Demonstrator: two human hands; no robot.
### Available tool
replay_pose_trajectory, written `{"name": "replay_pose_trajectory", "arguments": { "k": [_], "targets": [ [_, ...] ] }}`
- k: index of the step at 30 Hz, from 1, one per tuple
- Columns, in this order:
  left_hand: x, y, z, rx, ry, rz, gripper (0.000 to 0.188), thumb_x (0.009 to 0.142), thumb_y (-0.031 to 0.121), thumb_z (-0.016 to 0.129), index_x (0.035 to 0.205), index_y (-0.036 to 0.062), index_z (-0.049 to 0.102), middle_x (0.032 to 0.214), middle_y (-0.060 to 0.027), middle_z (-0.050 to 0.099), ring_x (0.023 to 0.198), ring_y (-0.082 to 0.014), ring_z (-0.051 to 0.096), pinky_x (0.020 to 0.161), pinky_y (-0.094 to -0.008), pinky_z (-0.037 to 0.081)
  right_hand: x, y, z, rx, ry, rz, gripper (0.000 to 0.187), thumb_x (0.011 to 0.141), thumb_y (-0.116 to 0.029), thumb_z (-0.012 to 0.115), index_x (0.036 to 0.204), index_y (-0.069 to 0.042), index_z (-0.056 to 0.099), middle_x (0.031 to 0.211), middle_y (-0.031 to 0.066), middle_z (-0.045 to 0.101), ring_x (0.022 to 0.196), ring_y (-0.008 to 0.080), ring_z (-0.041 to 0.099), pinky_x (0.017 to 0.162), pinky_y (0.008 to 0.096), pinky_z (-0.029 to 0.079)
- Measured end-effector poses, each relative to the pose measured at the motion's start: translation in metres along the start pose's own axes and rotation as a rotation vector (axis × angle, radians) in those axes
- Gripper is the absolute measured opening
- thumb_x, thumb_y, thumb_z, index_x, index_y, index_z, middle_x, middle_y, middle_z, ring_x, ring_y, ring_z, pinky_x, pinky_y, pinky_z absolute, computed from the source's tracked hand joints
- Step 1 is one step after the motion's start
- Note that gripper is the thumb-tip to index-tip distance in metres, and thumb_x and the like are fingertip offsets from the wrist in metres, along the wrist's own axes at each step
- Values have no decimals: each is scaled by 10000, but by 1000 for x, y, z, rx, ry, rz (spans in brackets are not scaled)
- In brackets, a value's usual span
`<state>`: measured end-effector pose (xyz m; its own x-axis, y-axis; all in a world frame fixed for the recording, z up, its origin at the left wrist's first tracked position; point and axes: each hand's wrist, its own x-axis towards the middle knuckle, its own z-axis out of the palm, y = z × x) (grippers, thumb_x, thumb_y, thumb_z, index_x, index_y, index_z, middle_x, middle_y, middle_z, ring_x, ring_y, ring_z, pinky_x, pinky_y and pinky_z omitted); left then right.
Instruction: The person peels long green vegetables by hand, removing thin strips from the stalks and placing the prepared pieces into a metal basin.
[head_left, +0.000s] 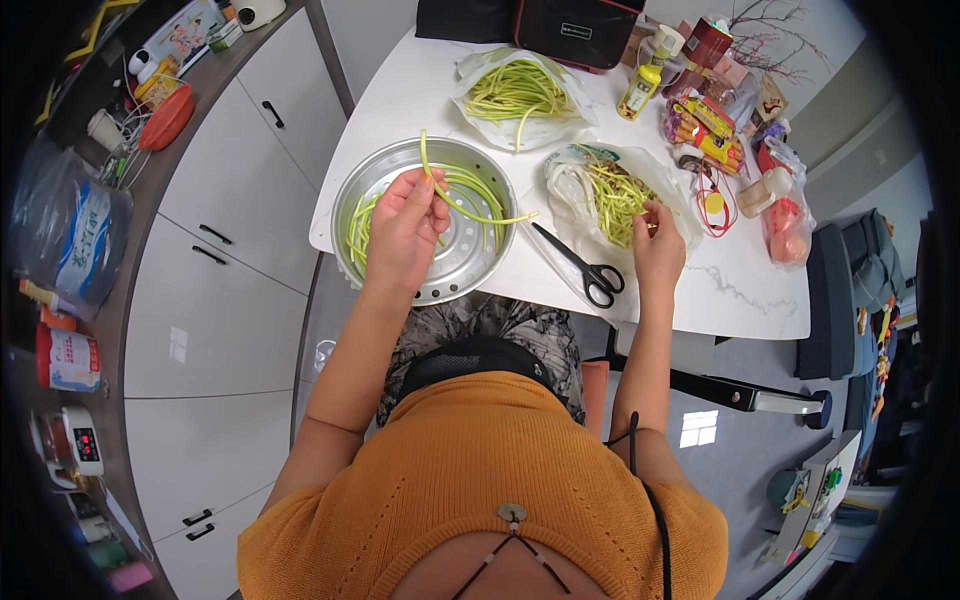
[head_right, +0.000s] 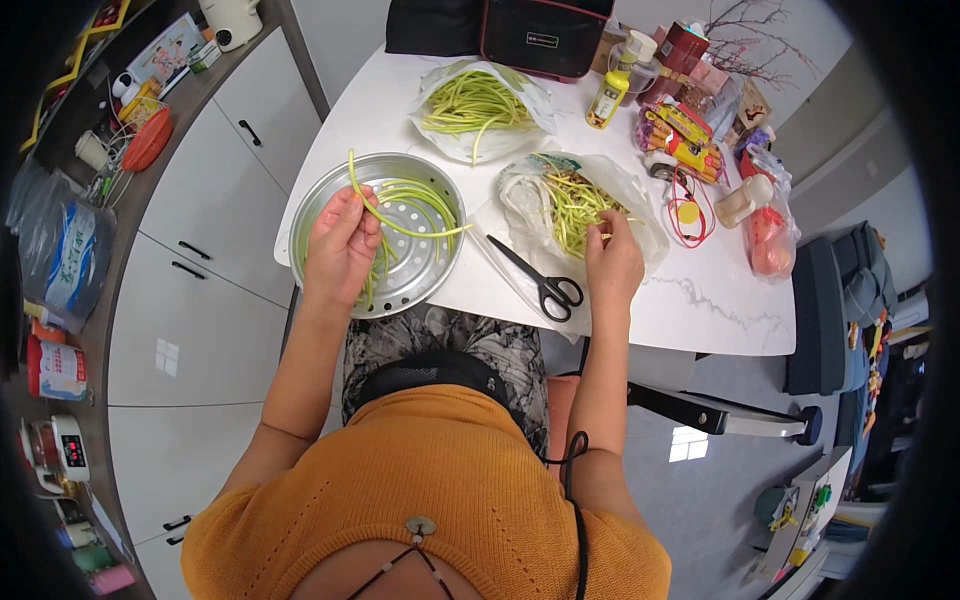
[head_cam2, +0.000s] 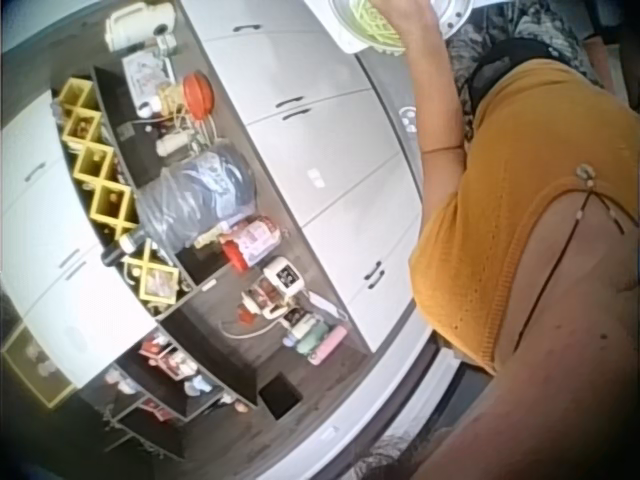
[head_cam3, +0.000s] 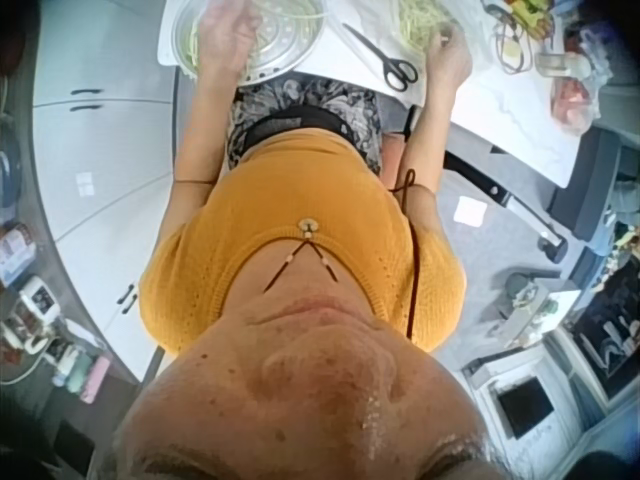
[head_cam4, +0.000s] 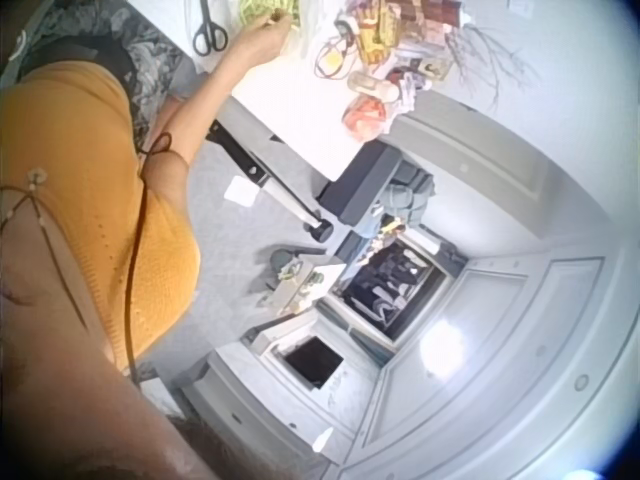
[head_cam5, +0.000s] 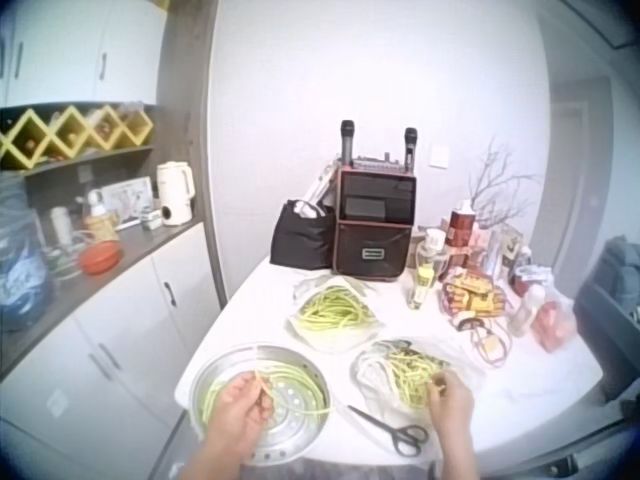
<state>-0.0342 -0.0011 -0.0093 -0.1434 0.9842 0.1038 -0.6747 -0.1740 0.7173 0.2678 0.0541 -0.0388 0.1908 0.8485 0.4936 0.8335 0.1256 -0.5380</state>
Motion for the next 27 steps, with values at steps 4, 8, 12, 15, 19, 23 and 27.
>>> {"name": "replay_pose_trajectory", "arguments": {
  "k": [4,8,12,15,19,23,27],
  "targets": [
    [0,-1,0,-1,-23,-18,159,911,123,518,1004,0,560,836,-26,555,641,-73,496,564,-200,409,-2,-9,0,8,11,-39,102,786,-107,621,876,-66,595,794,87,623,657,226,610,606,338,470],
    [-2,-3,5,39,-21,-28,152,908,121,521,997,4,560,831,-27,555,644,-76,496,565,-200,406,-8,-35,-7,216,39,-276,113,761,-65,643,870,-89,629,816,78,610,633,217,597,580,308,469],
    [-2,-8,9,57,-53,-60,150,908,123,521,995,7,556,835,-27,557,650,-72,499,568,-196,407,-24,-74,-11,217,-43,-584,195,697,-87,706,887,-103,662,824,57,595,643,201,581,554,300,467],
    [-3,-14,7,59,-93,-83,153,915,129,510,1002,10,550,845,-29,562,658,-64,510,568,-192,419,-30,-96,-13,169,-121,-702,202,685,-78,717,879,-95,667,801,59,582,651,198,572,543,291,458],
    [-3,-16,10,60,-95,-84,144,916,124,508,996,11,549,846,-27,562,655,-61,508,573,-190,419,-33,-93,-1,178,-166,-765,169,688,-71,717,848,-91,668,791,57,573,625,194,552,530,288,445],
    [-2,-17,4,52,-57,-73,138,915,120,507,992,13,547,837,-31,566,667,-67,519,592,-187,430,-40,-87,5,457,-199,-514,95,709,-60,702,793,-65,656,771,60,564,617,164,538,545,271,441],
    [-7,-29,0,46,-3,-169,137,909,124,516,987,15,548,818,-36,571,706,-92,547,637,-199,456,-42,-83,6,767,-197,-241,55,754,-10,666,798,-18,635,775,47,557,622,104,498,558,213,407]
  ]
}}
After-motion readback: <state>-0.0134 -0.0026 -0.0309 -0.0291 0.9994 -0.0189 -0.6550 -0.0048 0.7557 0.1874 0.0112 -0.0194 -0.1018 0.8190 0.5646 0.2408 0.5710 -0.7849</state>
